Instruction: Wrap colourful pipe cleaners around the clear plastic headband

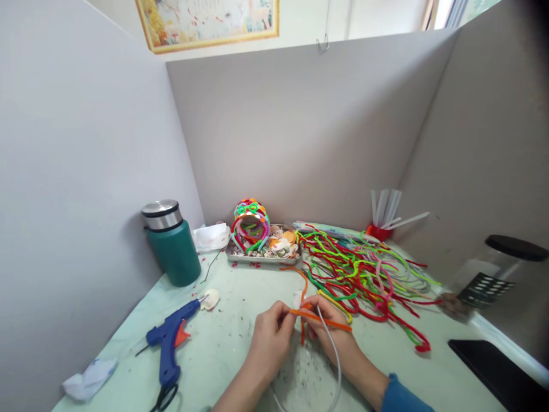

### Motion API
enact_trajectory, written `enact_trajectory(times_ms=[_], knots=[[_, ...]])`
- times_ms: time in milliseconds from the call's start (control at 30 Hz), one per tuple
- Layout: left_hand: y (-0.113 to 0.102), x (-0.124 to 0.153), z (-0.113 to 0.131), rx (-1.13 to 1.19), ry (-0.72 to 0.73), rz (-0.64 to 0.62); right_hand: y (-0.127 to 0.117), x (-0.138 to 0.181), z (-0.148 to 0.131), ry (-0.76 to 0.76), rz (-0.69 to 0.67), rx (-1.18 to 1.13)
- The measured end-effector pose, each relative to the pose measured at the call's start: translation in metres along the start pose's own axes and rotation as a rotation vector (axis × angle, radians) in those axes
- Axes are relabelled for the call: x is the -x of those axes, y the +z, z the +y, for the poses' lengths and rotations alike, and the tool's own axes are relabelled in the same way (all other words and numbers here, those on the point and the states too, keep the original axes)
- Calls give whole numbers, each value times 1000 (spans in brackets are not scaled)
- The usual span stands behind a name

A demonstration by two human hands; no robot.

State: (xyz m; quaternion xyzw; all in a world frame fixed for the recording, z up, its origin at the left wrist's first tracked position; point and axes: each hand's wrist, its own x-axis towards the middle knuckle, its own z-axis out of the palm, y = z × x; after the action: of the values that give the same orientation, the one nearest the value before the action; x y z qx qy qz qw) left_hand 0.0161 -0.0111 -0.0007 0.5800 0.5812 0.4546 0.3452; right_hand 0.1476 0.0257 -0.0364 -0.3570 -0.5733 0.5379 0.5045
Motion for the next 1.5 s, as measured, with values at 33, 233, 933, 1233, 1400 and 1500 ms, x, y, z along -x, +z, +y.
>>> enact_trajectory(times_ms=[33,233,933,1233,1400,1500], knots=[[0,-2,-2,63,-59,-17,-1,1,0,-4,-12,7],[-4,-4,-2,467,-396,-197,-3,4,-13,11,-100,71],[-10,-6,-1,432,-334,-181,-5,1,-14,25,-149,-29],[-16,-7,-1,653,-498,-381,-5,3,-20,21,-203,-98],[-9,-6,-1,274,-160,-29,-6,-3,-14,9,19,-97],[-10,-3,1,48,107,31,-8,-4,-12,13,36,-109]])
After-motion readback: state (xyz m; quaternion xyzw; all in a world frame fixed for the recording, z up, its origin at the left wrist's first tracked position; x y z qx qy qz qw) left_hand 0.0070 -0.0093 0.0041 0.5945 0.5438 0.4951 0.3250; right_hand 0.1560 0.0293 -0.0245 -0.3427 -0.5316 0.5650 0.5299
